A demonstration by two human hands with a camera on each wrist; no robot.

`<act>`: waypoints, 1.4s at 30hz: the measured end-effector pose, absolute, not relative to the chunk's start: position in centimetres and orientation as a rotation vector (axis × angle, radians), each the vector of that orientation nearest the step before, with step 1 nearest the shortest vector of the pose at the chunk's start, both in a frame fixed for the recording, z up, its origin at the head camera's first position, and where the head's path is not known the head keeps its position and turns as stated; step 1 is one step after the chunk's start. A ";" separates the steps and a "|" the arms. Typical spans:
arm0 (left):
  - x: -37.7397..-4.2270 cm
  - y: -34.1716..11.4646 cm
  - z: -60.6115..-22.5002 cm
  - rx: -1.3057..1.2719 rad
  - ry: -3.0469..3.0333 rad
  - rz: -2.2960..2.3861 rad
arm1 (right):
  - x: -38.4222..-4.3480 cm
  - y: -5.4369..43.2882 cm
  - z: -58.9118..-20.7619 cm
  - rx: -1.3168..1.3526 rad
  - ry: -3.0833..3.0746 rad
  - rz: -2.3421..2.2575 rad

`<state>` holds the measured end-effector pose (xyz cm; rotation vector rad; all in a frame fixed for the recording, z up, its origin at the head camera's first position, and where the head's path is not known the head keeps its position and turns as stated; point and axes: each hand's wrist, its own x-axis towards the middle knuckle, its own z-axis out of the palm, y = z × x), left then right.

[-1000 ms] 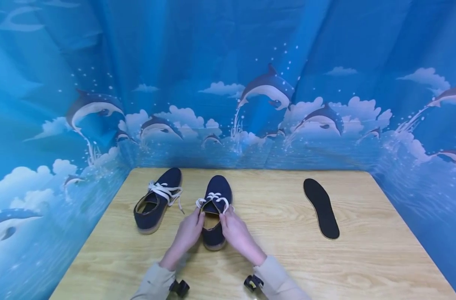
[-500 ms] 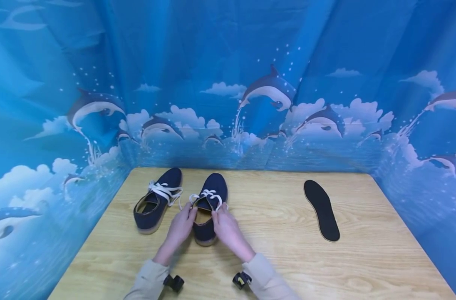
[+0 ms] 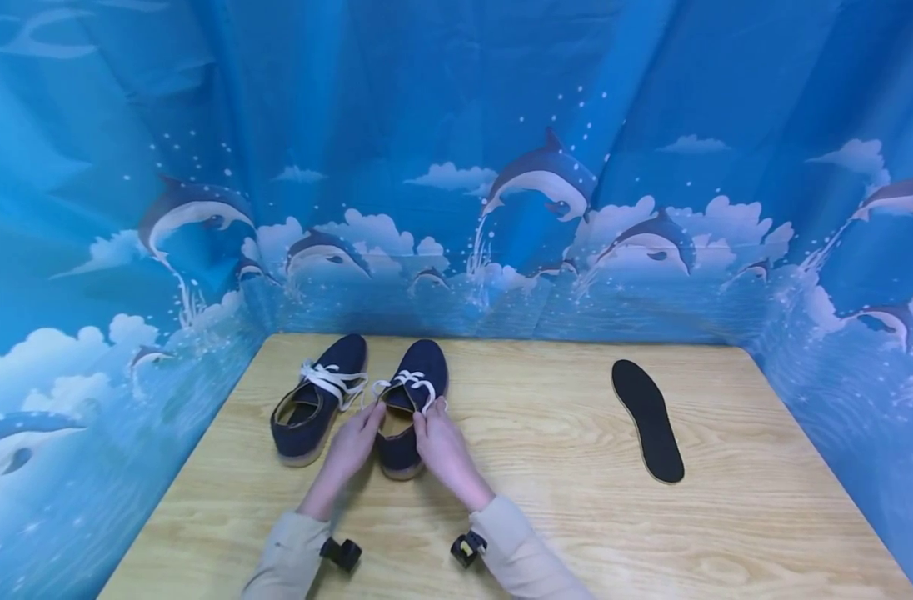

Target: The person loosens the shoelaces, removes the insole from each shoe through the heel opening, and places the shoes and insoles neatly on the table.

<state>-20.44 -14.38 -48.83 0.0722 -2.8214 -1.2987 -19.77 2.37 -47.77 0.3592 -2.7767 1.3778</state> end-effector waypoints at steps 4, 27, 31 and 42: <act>-20.7 -14.6 -49.0 0.085 -2.772 -1.406 | -20.2 2.0 -47.8 0.359 -2.777 1.392; -21.6 -15.8 -49.4 0.208 -2.583 -1.830 | -21.4 -0.3 -48.1 0.336 -2.726 1.410; -21.9 -15.8 -49.5 0.196 -2.572 -1.870 | -21.6 -0.6 -48.2 0.331 -2.721 1.407; -22.1 -15.8 -49.7 0.179 -2.545 -1.907 | -22.2 -1.2 -48.2 0.278 -2.763 1.418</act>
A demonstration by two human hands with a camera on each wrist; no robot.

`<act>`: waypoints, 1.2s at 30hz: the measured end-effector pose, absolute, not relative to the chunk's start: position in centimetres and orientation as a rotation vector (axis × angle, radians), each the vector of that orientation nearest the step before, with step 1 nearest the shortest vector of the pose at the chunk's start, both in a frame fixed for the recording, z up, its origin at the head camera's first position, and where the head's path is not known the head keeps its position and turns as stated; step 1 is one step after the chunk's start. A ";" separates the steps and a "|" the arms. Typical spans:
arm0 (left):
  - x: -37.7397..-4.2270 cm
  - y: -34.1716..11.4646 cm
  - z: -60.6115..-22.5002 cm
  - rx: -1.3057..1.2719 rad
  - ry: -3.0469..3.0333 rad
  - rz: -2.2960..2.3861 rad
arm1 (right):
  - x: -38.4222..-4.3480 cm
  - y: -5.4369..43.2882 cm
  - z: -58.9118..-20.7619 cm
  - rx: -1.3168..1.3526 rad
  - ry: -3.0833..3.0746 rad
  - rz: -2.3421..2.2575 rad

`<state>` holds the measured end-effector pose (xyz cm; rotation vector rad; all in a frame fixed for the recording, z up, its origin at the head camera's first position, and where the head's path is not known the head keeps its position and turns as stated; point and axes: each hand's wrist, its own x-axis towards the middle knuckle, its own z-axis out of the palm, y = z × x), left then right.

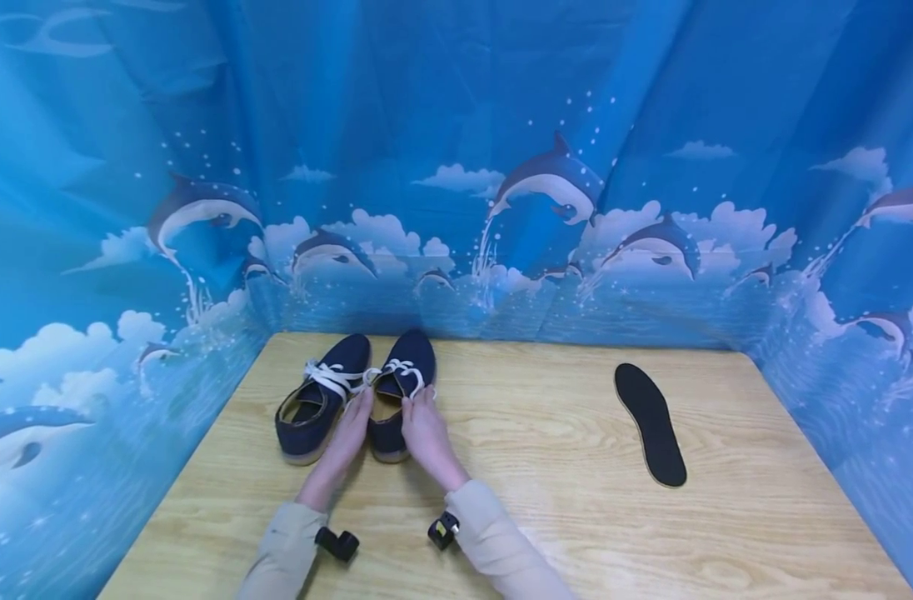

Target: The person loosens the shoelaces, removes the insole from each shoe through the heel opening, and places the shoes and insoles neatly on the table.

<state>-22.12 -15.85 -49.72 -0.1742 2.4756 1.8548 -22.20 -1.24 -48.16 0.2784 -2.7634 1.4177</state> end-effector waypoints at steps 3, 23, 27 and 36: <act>-22.1 -15.8 -49.7 -0.173 2.483 1.836 | -22.4 -1.4 -48.2 0.272 -2.758 1.410; -20.9 -17.1 -47.0 -0.125 3.033 1.182 | -23.2 2.8 -45.9 0.306 -2.823 1.163; -20.2 -18.2 -45.6 -0.124 3.123 1.117 | -22.7 2.8 -44.9 0.320 -2.743 1.169; -19.2 -20.2 -43.7 0.035 3.388 1.294 | -20.5 -0.2 -43.6 0.769 -2.456 1.042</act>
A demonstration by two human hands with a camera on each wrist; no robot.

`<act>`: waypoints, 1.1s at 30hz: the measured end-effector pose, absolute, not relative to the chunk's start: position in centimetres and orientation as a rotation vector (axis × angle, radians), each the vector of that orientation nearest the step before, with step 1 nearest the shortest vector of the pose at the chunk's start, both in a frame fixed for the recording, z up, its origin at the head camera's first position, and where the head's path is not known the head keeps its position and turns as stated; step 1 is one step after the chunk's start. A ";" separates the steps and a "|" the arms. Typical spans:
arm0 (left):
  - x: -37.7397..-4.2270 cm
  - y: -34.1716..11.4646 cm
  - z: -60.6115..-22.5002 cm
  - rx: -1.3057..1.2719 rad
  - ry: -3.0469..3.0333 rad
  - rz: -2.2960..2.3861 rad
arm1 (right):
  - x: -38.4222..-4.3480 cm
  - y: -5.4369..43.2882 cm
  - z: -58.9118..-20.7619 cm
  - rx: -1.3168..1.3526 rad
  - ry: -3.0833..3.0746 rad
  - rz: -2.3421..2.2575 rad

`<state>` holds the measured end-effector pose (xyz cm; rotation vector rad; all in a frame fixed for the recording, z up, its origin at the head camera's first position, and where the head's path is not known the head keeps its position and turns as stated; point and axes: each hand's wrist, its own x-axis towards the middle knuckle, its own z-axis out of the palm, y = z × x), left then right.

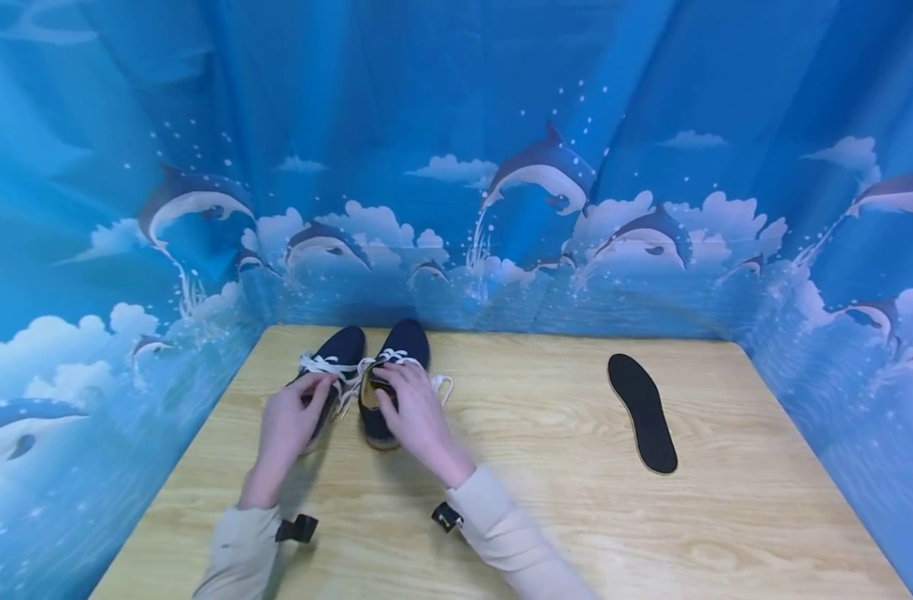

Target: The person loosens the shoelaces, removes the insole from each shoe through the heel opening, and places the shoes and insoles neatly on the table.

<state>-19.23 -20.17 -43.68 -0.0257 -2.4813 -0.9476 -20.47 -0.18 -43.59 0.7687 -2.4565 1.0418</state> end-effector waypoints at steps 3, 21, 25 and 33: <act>-19.1 -21.3 -43.9 0.018 -2.384 -0.948 | -19.8 -2.0 -43.7 0.873 -2.482 0.997; -18.2 -24.0 -46.7 0.203 -2.739 -1.048 | -18.6 -8.6 -45.2 1.189 -2.832 0.627; -17.9 -23.4 -46.9 0.199 -2.706 -1.003 | -18.7 -8.3 -45.7 1.184 -2.838 0.668; -16.5 -20.9 -46.9 0.275 -2.568 -0.967 | -18.4 -7.1 -45.9 1.214 -2.751 0.666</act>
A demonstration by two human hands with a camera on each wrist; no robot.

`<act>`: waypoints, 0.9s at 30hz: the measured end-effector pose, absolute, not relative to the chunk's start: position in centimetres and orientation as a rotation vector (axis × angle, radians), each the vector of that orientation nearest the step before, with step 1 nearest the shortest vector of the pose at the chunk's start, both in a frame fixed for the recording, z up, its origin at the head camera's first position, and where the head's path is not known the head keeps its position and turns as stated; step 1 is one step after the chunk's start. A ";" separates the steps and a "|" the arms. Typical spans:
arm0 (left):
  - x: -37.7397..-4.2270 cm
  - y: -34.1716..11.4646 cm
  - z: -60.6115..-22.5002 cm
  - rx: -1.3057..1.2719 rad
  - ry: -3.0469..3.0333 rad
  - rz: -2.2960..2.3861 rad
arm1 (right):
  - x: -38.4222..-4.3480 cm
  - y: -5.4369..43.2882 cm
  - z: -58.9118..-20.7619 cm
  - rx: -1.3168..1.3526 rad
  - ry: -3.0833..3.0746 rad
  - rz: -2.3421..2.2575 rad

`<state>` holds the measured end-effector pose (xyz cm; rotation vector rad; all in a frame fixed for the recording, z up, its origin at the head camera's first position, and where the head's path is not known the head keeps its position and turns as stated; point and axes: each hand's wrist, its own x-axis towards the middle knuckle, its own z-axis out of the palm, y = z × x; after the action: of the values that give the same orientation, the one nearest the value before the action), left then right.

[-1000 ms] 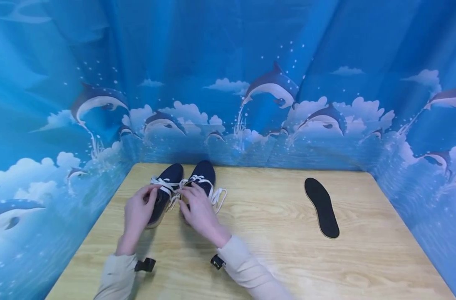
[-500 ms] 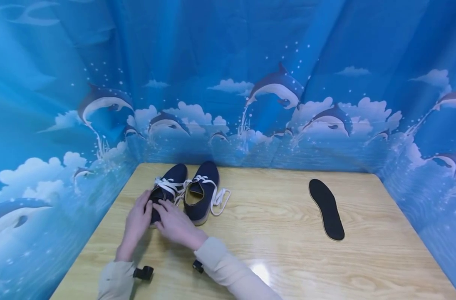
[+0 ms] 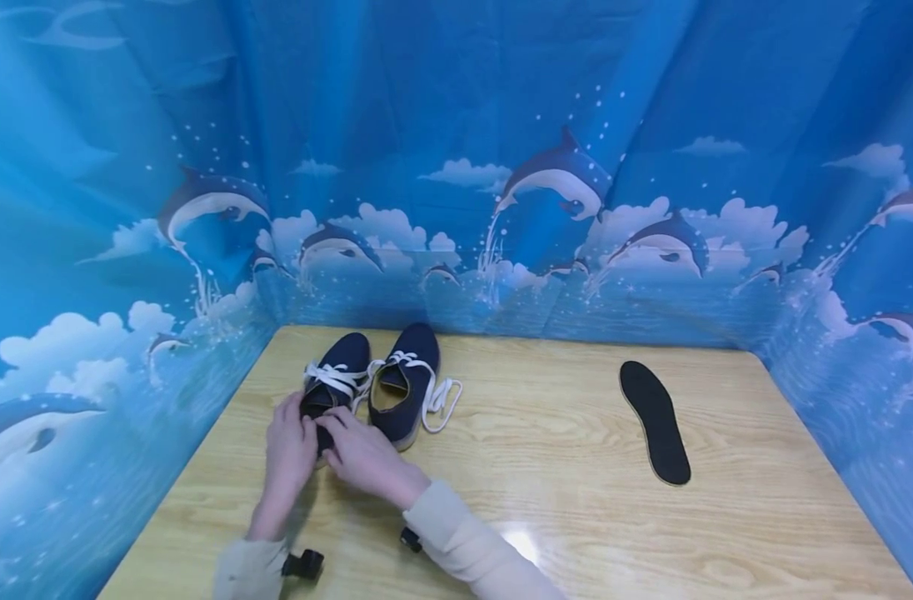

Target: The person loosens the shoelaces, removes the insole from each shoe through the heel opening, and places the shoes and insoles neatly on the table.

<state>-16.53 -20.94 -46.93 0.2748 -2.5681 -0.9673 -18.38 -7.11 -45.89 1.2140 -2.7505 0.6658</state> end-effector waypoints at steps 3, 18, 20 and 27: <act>-16.2 -20.1 -46.8 0.284 -2.519 -0.982 | -18.1 -6.6 -45.8 1.233 -2.725 0.625; -18.6 -21.8 -46.2 -0.314 -2.708 -0.678 | -17.6 -3.9 -45.8 1.314 -2.710 0.668; -18.4 -21.7 -46.4 -0.310 -2.700 -0.673 | -17.6 -3.7 -46.0 1.325 -2.690 0.699; -17.2 -20.5 -46.3 -0.173 -2.670 -0.703 | -17.6 -2.5 -46.3 1.353 -2.615 0.843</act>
<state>-17.20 -20.51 -46.29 -0.1731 -2.6699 -0.7025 -17.58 -2.46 -46.34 1.3527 -2.6149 0.8427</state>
